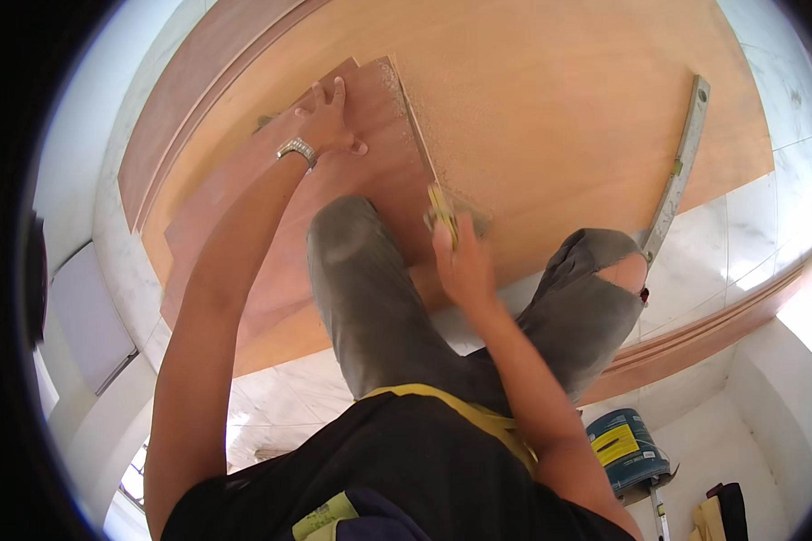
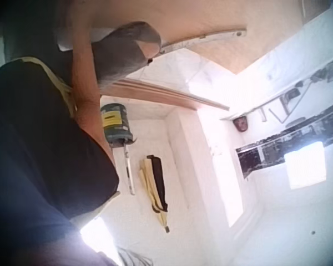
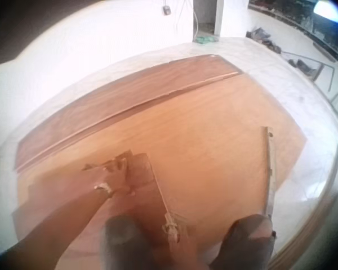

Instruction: Sawing a piece of plywood on a construction site.

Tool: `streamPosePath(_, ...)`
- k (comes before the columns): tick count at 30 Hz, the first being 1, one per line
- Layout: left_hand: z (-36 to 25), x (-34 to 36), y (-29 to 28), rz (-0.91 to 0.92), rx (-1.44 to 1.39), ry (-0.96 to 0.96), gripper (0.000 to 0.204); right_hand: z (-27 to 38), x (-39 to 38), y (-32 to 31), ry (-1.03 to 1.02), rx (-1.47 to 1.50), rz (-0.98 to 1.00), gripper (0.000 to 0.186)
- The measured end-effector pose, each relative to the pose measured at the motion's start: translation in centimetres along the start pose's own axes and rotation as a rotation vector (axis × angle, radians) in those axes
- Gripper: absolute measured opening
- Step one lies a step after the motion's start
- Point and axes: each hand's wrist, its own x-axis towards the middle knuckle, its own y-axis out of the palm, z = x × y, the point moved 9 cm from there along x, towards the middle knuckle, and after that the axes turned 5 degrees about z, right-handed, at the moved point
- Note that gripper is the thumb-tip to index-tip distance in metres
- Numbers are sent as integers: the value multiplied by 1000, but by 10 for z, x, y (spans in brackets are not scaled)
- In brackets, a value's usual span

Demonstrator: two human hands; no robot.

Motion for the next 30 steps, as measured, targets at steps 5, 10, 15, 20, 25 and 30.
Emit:
streamPosePath(5, 0, -5, -1, 58, -20, -29, 149, 42, 141, 26, -148, -139, -134, 47)
streamPosePath(10, -8, -8, -8, 17, -3, 17, 151, 11, 28, 3, -46, -29, -3, 46)
streamPosePath(15, 0, 0, 0, 12, 6, -18, 150, -2, 42, 9, 3, -133, -3, 46)
streamPosePath(20, 0, 1, 2, 23, 18, -19, 149, 29, 143, 29, -192, -112, -149, 44)
streamPosePath(25, -1, -7, -7, 1, -35, -31, 149, 9, -9, -9, -77, -23, -54, 45)
streamPosePath(30, -3, -16, -7, 89, -88, -62, 151, 41, 75, 5, -102, -116, -104, 46)
